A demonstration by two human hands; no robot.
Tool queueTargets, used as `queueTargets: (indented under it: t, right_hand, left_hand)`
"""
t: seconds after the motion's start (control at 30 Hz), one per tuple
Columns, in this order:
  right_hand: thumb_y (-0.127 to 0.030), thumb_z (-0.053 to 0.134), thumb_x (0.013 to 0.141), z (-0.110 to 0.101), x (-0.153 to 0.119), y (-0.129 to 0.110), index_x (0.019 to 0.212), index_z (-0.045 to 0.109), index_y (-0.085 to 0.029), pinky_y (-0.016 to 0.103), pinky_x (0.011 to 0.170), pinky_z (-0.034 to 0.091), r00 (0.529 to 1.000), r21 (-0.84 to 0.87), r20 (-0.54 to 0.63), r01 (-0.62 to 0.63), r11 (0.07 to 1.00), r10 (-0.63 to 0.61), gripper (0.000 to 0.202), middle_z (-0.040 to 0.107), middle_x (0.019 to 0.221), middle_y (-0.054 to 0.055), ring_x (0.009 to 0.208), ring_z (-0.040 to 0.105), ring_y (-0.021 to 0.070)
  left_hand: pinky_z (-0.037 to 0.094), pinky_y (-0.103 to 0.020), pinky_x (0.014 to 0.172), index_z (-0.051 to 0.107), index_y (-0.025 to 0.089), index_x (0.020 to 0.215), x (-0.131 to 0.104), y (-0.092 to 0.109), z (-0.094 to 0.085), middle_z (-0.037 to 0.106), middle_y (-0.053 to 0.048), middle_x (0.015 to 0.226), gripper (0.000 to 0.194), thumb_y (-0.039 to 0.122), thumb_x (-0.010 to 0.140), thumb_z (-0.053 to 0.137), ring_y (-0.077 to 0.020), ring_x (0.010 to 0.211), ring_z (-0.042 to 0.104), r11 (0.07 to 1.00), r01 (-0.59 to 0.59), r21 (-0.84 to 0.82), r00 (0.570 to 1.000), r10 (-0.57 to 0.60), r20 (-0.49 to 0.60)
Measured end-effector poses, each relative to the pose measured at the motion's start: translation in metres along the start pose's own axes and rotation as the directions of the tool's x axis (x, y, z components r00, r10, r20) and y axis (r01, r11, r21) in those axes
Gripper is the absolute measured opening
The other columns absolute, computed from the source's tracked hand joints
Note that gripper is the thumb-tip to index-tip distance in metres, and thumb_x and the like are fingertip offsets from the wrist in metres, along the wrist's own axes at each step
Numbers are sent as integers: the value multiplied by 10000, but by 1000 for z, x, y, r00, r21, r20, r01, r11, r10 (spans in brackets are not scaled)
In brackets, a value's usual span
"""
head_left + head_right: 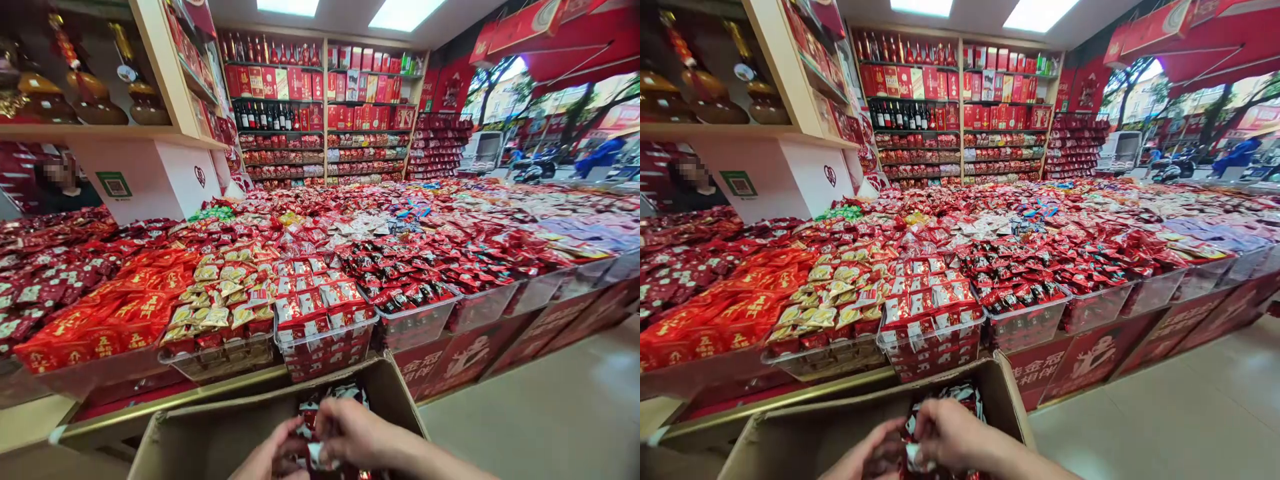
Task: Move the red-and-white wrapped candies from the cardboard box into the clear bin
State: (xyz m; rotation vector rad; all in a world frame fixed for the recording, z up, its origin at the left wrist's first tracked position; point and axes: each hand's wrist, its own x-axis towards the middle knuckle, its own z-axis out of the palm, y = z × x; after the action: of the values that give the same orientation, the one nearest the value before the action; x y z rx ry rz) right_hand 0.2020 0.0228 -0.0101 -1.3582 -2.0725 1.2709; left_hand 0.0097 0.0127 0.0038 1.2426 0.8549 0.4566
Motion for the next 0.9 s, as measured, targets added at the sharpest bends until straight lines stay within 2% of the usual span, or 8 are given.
queueTargets:
  t: [0.03,0.1,0.17,0.37,0.47,0.63,0.8,0.9]
  right_hand:
    - [-127,630,605,-9,-5,-12,753,556,-169,165,487,361,998,201,-68,1,980,12,171,531,606,-45,557,487,76]
    - [-196,620,633,-19,-11,-30,740,530,-153,173,507,360,987,486,-163,73,871,8,147,513,619,-39,558,461,70]
    - [-277,614,657,-22,-13,-38,748,524,-148,188,528,365,974,605,-224,126,787,17,182,518,643,-24,566,452,74]
    - [-397,602,674,-21,-17,-36,629,515,-134,193,485,316,946,587,-313,120,801,89,280,491,573,-23,514,381,64]
    - [-414,618,657,-22,-21,-38,667,496,-143,185,474,308,938,665,-331,158,730,99,298,471,569,-40,503,387,56]
    - [-443,659,602,-20,-25,-41,620,449,-151,181,401,277,977,800,-182,80,594,114,360,458,473,-61,398,373,47]
    - [-416,666,607,-23,-24,-42,628,455,-144,176,413,257,971,867,-187,90,490,152,345,455,488,-60,410,334,34]
    - [-396,671,606,-29,-24,-39,619,464,-139,177,422,250,985,813,-141,61,579,95,330,442,493,-59,432,332,38]
  left_hand:
    - [409,-370,877,432,245,1179,0,8,8,594,-65,1136,586,401,655,642,-222,1001,559,996,-58,-67,998,56,-28]
    - [383,-342,915,459,217,1142,2,25,22,587,-66,1148,479,325,703,617,-211,1061,517,993,-99,-64,981,87,-173]
    - [392,-326,906,470,196,1128,4,38,32,604,-66,1119,435,292,723,599,-210,1052,521,992,-113,-59,960,94,-265]
    - [479,-249,718,437,156,1172,3,54,45,679,-36,941,567,295,666,651,-161,820,607,972,-93,-217,936,11,-353]
    - [482,-242,665,421,144,1200,0,58,48,691,-31,887,600,343,675,635,-150,734,616,949,-91,-302,928,-29,-371]
    - [479,-233,589,426,163,1218,-2,62,53,687,-46,906,568,380,717,584,-167,748,616,930,-95,-356,902,-70,-426]
    - [484,-233,574,446,185,1200,-2,64,60,702,-48,856,514,333,727,582,-179,746,635,863,-124,-489,884,-128,-450]
    - [501,-268,618,536,180,1088,-5,61,55,716,-39,803,476,372,664,638,-197,729,647,911,-58,-407,905,-124,-406]
